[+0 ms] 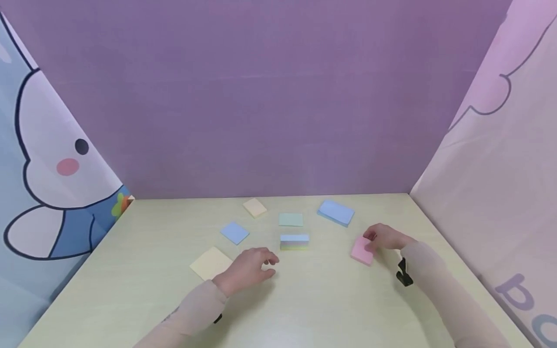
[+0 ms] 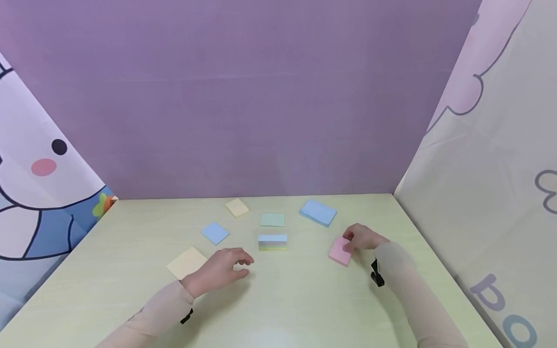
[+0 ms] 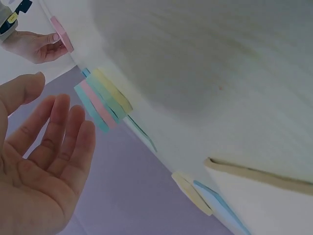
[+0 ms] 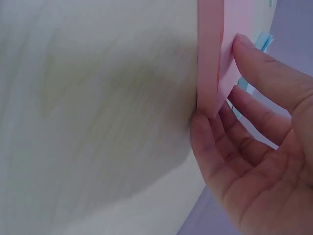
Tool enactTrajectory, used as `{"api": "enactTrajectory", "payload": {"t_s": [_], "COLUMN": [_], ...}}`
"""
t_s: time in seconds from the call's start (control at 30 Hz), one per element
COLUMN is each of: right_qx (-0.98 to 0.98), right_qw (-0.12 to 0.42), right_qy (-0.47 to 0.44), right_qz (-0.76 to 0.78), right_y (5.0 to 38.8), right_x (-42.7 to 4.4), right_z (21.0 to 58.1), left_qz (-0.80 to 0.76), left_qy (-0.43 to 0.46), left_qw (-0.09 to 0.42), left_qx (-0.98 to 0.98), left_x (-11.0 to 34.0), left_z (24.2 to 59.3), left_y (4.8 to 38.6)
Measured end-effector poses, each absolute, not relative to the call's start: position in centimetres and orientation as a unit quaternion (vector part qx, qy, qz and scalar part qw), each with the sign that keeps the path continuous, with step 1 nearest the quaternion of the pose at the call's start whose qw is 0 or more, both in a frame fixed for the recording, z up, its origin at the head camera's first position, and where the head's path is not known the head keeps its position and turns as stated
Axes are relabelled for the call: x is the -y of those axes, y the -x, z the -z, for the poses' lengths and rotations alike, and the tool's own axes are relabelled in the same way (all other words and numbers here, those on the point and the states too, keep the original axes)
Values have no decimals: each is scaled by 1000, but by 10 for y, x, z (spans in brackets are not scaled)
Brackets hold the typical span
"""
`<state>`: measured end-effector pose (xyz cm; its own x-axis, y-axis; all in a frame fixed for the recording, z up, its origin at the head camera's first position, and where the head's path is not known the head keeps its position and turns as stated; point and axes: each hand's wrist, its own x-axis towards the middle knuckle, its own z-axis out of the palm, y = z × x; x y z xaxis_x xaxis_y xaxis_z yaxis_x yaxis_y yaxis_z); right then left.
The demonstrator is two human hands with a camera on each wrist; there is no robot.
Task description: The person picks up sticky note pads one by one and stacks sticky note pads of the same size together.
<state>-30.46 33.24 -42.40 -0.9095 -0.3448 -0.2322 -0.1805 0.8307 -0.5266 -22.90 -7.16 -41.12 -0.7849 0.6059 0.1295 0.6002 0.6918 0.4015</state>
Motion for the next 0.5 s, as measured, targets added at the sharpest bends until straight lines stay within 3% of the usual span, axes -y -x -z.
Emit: {"api": "enactTrajectory", "payload": {"t_s": [0.5], "right_qx": [-945], "right_qw": [144], "right_qy": [137], "right_qz": [260], "right_y": [301], "right_x": [-319], "right_z": [432], "left_qz": [-234], "left_qy": [-318], "left_qw": [32], "left_qx": [-918], "left_x": [71], "left_z": [423], "left_y": [227]}}
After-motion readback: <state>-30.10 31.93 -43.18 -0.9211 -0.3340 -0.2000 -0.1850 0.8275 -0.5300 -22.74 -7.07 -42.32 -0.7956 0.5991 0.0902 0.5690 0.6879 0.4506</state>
